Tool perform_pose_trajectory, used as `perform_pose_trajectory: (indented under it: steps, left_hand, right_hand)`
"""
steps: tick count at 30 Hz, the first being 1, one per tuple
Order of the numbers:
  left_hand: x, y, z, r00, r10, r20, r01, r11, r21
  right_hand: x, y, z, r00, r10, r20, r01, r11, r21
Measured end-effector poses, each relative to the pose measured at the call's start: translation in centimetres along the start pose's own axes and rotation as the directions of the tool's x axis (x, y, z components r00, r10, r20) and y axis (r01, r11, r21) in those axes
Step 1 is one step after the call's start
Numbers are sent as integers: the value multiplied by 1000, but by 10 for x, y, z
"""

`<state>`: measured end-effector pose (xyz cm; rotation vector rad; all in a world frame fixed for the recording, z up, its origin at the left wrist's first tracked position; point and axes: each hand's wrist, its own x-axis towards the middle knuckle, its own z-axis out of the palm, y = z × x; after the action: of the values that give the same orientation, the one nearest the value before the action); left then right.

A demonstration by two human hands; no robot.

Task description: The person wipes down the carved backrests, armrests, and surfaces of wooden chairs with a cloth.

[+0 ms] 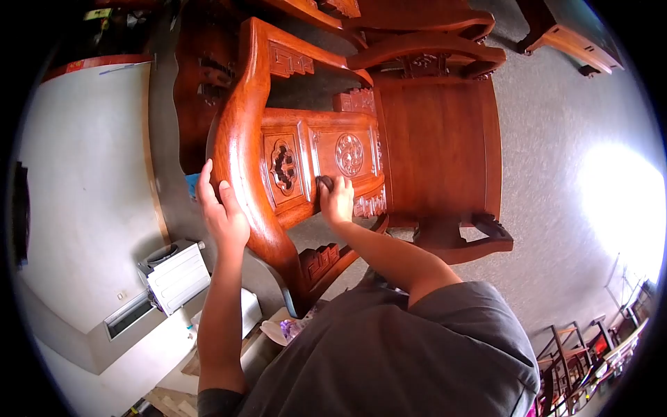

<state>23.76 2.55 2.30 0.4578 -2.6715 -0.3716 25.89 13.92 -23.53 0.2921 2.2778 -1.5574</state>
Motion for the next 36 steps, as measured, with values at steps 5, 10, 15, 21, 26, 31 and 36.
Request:
perform_pose_trajectory:
  steps: [5, 10, 15, 21, 26, 31, 36]
  left_hand:
    - [0, 4, -2, 1000, -21, 19, 20, 1000, 24]
    - [3, 4, 1, 1000, -12, 13, 11, 1000, 16]
    - [0, 3, 1, 1000, -26, 7, 25, 999, 24]
    - [0, 2, 1, 999, -28, 16, 28, 1000, 14]
    - [1, 7, -1, 999, -44, 22, 44, 999, 31]
    - [-1, 4, 0, 999, -34, 22, 33, 999, 29]
    - [-1, 2, -1, 998, -47, 36, 46, 999, 29]
  right_hand:
    - [109, -51, 29, 985, -3, -172, 4, 1000, 4]
    - [52, -31, 7, 1000, 16, -14, -15, 998, 64]
    - [60, -36, 6, 997, 75, -2, -74, 987, 144]
    - [85, -12, 10, 991, 15, 132, -16, 1000, 7]
    - [84, -28, 2, 987, 88, 134, -98, 993, 65]
    - [86, -44, -1, 999, 35, 24, -38, 989, 145]
    - [2, 0, -7, 997, -72, -12, 73, 993, 97]
